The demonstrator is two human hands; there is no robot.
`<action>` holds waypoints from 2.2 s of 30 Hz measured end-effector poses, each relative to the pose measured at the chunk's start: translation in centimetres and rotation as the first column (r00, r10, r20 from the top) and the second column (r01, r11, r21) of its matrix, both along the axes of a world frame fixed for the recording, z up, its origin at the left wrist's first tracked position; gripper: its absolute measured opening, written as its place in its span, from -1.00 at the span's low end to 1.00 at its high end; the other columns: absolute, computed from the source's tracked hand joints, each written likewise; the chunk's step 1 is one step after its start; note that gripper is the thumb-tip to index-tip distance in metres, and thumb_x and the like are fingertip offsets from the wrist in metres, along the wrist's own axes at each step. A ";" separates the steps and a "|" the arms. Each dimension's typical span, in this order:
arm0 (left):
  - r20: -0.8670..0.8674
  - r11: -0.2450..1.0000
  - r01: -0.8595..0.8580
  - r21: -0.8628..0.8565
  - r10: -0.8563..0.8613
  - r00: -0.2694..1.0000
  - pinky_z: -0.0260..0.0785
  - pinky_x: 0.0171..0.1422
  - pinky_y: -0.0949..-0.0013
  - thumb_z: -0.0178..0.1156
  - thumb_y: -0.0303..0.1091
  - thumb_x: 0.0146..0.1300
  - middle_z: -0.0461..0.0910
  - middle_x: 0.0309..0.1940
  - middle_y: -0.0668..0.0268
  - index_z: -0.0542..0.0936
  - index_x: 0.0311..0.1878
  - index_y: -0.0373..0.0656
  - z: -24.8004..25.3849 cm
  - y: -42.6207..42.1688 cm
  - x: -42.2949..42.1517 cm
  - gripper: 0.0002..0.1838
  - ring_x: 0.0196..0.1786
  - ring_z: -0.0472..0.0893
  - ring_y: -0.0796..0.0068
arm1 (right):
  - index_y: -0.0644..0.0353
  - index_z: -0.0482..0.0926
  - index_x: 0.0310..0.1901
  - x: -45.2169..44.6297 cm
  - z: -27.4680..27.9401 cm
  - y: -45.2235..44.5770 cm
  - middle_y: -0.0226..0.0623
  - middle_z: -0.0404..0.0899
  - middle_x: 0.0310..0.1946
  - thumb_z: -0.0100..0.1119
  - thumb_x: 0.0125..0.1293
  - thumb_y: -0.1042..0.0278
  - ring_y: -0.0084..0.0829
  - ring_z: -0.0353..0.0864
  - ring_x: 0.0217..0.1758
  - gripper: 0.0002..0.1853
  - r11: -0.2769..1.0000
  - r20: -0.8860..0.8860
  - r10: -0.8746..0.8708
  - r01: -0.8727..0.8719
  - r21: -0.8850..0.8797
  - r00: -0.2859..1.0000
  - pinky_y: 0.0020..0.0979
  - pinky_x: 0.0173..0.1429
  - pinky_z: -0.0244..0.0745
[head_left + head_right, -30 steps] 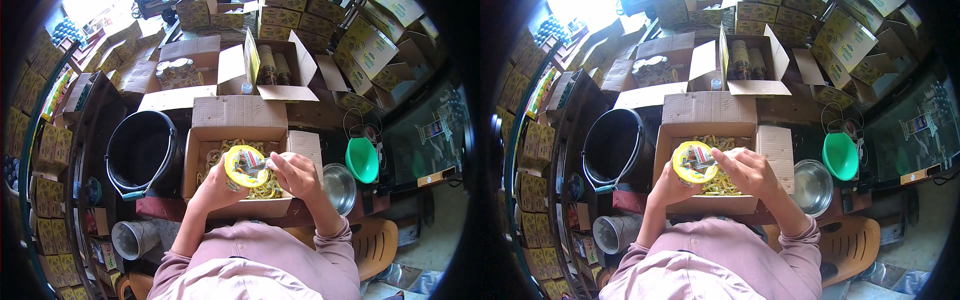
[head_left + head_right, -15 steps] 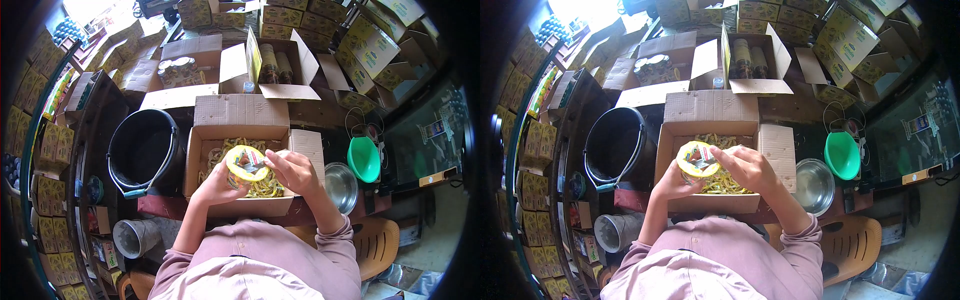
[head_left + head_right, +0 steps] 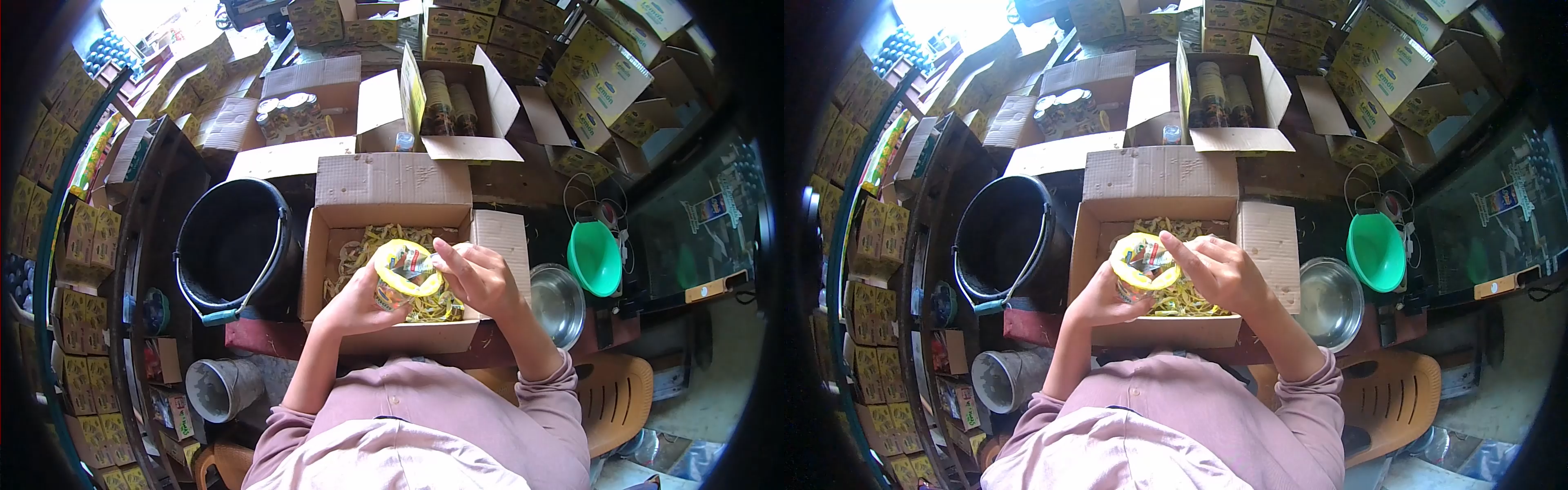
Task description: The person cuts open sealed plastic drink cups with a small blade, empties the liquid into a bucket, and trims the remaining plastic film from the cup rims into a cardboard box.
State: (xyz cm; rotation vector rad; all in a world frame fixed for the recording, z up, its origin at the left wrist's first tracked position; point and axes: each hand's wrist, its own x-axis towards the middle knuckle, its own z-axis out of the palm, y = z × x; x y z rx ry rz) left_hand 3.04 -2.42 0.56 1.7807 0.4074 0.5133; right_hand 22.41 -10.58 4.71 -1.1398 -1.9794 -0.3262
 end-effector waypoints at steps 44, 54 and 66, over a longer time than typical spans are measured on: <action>0.342 0.699 0.466 -0.543 -0.322 0.883 0.28 0.04 0.40 0.33 -0.29 -0.15 0.44 -0.17 0.17 0.28 0.04 -0.31 -1.0 2.5 0.4 -0.34 -0.06 0.44 0.44 | 0.29 0.49 -0.06 0.5 0.2 0.3 -0.42 0.53 -0.53 0.26 -0.14 0.49 -0.57 0.52 -0.51 -0.52 0.997 0.036 0.001 -0.004 0.078 0.999 -0.51 -0.42 0.48; 0.253 0.999 -0.028 -0.031 0.035 0.967 0.19 0.19 0.35 0.22 -0.40 -0.16 0.43 -0.07 0.12 0.24 0.11 -0.33 1.0 0.4 1.5 -0.32 0.05 0.42 0.35 | 0.31 0.46 0.00 0.8 1.0 0.8 -0.44 0.48 -0.62 0.24 -0.07 0.46 -0.61 0.48 -0.56 -0.51 0.992 0.075 -0.072 0.063 0.113 0.995 -0.53 -0.45 0.44; 0.077 0.940 -0.193 0.281 0.178 0.981 0.38 -0.04 0.34 0.39 -0.44 -0.29 0.52 -0.25 0.13 0.38 -0.08 -0.28 2.8 -0.5 1.7 -0.39 -0.15 0.56 0.22 | 0.32 0.46 0.00 0.3 1.3 0.3 -0.39 0.56 -0.54 0.27 -0.10 0.44 -0.57 0.56 -0.50 -0.48 0.997 0.076 -0.041 0.037 0.063 0.996 -0.52 -0.40 0.50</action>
